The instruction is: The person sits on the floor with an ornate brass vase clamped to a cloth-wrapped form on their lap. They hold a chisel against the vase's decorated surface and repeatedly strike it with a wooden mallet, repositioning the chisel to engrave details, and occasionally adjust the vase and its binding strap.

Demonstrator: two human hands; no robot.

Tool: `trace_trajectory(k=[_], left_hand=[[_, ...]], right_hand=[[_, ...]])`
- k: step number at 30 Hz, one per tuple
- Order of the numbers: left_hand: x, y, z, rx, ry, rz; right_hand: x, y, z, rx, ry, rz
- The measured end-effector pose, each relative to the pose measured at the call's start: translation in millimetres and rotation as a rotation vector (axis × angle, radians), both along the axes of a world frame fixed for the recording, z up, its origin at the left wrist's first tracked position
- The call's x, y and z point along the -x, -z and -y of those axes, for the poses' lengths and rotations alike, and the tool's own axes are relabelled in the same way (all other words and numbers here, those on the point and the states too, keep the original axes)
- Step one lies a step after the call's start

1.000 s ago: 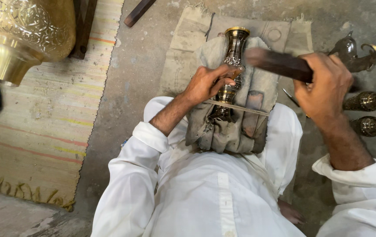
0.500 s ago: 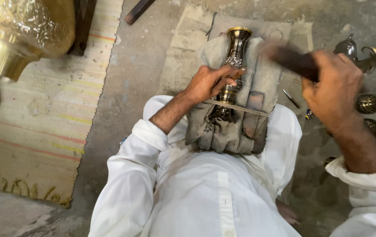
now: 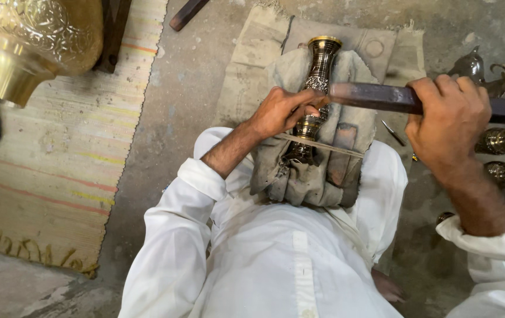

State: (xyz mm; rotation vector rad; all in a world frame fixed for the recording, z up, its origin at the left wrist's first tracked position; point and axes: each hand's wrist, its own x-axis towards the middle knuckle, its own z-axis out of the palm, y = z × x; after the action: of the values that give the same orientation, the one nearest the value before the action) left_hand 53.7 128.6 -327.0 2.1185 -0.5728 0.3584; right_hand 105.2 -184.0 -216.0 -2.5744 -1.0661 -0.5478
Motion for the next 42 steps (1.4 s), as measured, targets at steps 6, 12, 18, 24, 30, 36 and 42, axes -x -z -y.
trace_trajectory(k=[6, 12, 18, 24, 30, 36, 42], left_hand=[[-1, 1, -1, 0.043, 0.03, 0.032], [-2, -1, -2, 0.043, 0.038, 0.03], [-6, -2, 3, 0.055, -0.04, -0.171], [-11, 0, 2, 0.076, 0.015, 0.067], [-7, -6, 2, 0.086, -0.026, -0.088], [-4, -9, 0, 0.153, -0.038, -0.138], [-13, -11, -3, 0.478, -0.038, -0.313]], right_hand=[[3, -8, 0, -0.043, -0.009, 0.014], [6, -6, 2, -0.034, 0.108, -0.127], [2, -6, 7, -0.031, 0.098, -0.036], [-4, -16, -1, 0.107, 0.042, 0.115], [-5, -11, 4, 0.282, 0.096, 0.108], [-11, 24, 24, -0.408, 0.133, -0.587], [-5, 83, 38, -0.713, 0.079, -1.024]])
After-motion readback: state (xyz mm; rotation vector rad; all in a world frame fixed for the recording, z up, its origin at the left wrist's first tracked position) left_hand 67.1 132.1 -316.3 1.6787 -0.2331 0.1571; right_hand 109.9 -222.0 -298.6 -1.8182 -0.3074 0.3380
